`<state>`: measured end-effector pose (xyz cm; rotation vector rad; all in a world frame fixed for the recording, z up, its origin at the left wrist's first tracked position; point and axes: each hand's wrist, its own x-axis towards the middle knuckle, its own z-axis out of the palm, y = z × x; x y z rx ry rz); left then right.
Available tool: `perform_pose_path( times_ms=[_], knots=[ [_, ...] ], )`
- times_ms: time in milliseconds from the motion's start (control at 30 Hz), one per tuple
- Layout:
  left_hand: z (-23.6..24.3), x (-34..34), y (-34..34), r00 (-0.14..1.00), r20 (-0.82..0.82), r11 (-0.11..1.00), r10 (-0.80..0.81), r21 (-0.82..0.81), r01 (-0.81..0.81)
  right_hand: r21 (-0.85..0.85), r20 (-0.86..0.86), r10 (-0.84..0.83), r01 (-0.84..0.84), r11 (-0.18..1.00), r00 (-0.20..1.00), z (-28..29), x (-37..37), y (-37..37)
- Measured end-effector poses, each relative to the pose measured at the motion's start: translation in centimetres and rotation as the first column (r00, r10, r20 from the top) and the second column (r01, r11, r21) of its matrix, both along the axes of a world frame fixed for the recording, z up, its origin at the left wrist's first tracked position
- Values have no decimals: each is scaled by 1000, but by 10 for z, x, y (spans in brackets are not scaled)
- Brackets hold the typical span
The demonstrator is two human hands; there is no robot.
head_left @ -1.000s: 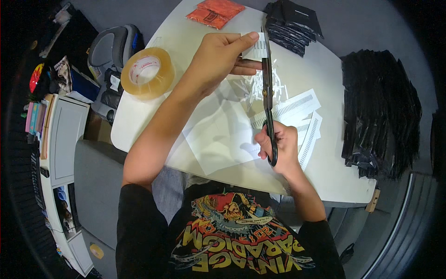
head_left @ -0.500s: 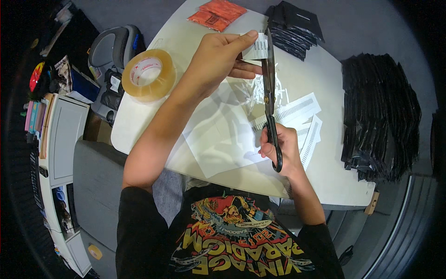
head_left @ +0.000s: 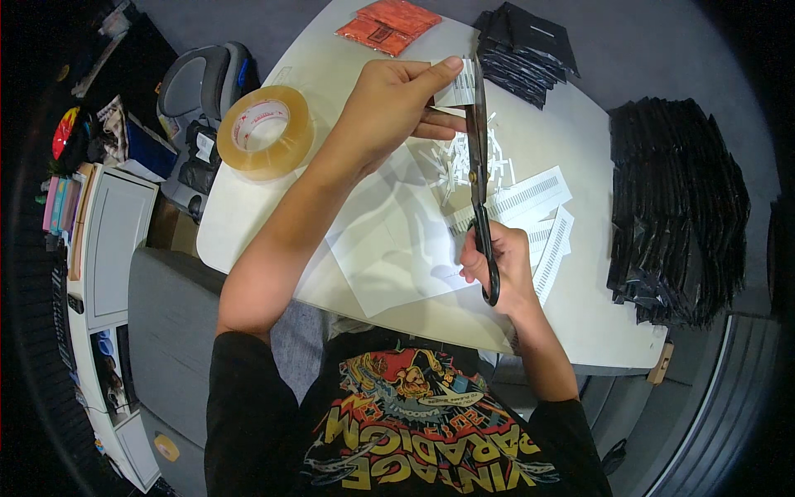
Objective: Cutting individual shipping or product labels from a larger sheet using scissors at a fulfillment workstation.
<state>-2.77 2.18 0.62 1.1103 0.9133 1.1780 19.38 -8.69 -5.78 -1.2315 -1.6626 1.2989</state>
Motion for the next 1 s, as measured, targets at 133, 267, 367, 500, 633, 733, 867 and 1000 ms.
perform_pose_path(
  times_ms=[133, 267, 367, 500, 633, 733, 867, 1000],
  knots=[
    [0, 0, 0, 1000, -12, 1000, -1, -2, 1, 12, -7, -3, 3, 1000, 1000, 1, -1, 0],
    [0, 2, 0, 1000, 8, 1000, -3, 18, 3, 8, 12, -10, 10, 1000, 1000, 4, -1, -1],
    [-1, 1, 0, 1000, 14, 1000, 3, 10, -3, -4, 23, -16, 16, 1000, 1000, 4, -2, -1],
    [-1, 1, 0, 1000, 15, 1000, -2, 5, 2, -14, 22, -33, 33, 999, 999, 3, -2, -1],
    [1, 2, 0, 1000, 5, 1000, -1, 9, 1, -19, 11, -40, 41, 999, 999, 4, -2, -3],
    [1, 1, -1, 1000, 8, 1000, -11, 2, 11, -10, 21, -43, 43, 999, 999, 3, -3, -2],
    [0, 1, 0, 1000, 5, 1000, -5, 7, 5, -3, 46, -46, 46, 999, 998, 6, -4, -2],
    [0, 1, 0, 1000, 5, 1000, -1, 1, 1, -9, 38, -50, 51, 999, 998, 7, -4, -2]
  ],
)
